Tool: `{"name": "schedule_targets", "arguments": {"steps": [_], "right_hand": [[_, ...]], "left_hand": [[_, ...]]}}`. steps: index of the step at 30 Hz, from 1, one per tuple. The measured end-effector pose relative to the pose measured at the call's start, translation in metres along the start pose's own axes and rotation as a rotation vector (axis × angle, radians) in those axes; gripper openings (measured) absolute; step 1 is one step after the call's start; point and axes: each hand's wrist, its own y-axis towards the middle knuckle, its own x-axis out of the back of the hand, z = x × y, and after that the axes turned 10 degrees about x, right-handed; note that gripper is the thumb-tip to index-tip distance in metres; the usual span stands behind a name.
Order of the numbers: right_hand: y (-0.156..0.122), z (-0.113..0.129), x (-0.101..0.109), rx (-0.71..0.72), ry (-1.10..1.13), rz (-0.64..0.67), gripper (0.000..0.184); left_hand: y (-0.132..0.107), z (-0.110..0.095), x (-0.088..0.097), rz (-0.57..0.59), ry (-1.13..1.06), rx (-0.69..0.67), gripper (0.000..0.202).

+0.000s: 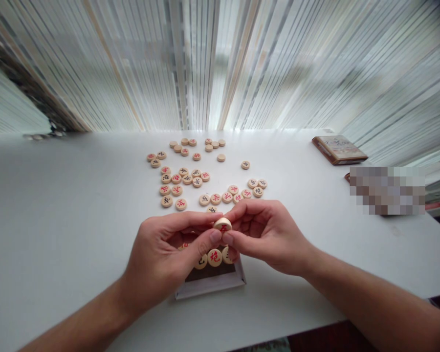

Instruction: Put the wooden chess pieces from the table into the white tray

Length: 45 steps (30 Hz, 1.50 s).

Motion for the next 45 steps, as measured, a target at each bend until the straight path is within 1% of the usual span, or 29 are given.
{"name": "schedule_targets", "arguments": {"steps": [3,8,11,14,18,22,28,32,35,37,41,45], "right_hand": [[0.0006,-0.0015,-0.0009,-0.004,0.01,-0.013,0.038],[0.0022,-0.0026,-0.0002,0.048,-0.014,-0.039,0.046],[0.0023,-0.0022,0.0003,0.036,-0.025,-0.034,0.044],[0.0021,-0.0018,0.0008,0.047,-0.05,-0.021,0.041],[0.0022,-0.0022,0.0018,0.147,-0.131,0.003,0.033],[0.0012,-0.0038,0.0032,0.285,-0.28,0.011,0.023],[-0.0003,-0.0053,0.0072,0.445,-0.445,0.03,0.018],[0.0009,-0.0037,0.0089,0.514,-0.53,0.023,0.018],[0.001,-0.0032,0.0087,0.511,-0.536,0.021,0.018],[0.0006,-0.0034,0.0079,0.477,-0.506,0.003,0.02],[0.0007,-0.0035,0.0062,0.369,-0.349,-0.027,0.026],[0.003,-0.0018,0.0057,0.251,-0.198,-0.013,0.029]], "left_hand": [[0.0,-0.0004,-0.0004,0.016,-0.046,0.024,0.031],[0.0001,0.0014,0.0002,0.018,-0.123,0.073,0.032],[0.0001,0.0024,0.0018,0.035,-0.1,0.11,0.029],[-0.0005,0.0025,0.0023,0.043,-0.087,0.134,0.031],[-0.0003,0.0034,0.0001,0.021,-0.088,0.083,0.029],[0.0001,0.0059,-0.0007,-0.04,-0.018,0.017,0.029],[-0.0007,0.0061,0.0025,-0.062,0.061,-0.026,0.023],[-0.0008,0.0055,0.0042,-0.121,0.144,-0.072,0.022],[-0.0016,0.006,0.0039,-0.158,0.181,-0.106,0.025],[-0.0022,0.0062,0.0029,-0.163,0.159,-0.099,0.027],[-0.0026,0.0059,0.0013,-0.159,0.057,-0.046,0.029],[-0.0027,0.0062,0.0022,-0.15,0.003,-0.023,0.03]]}}
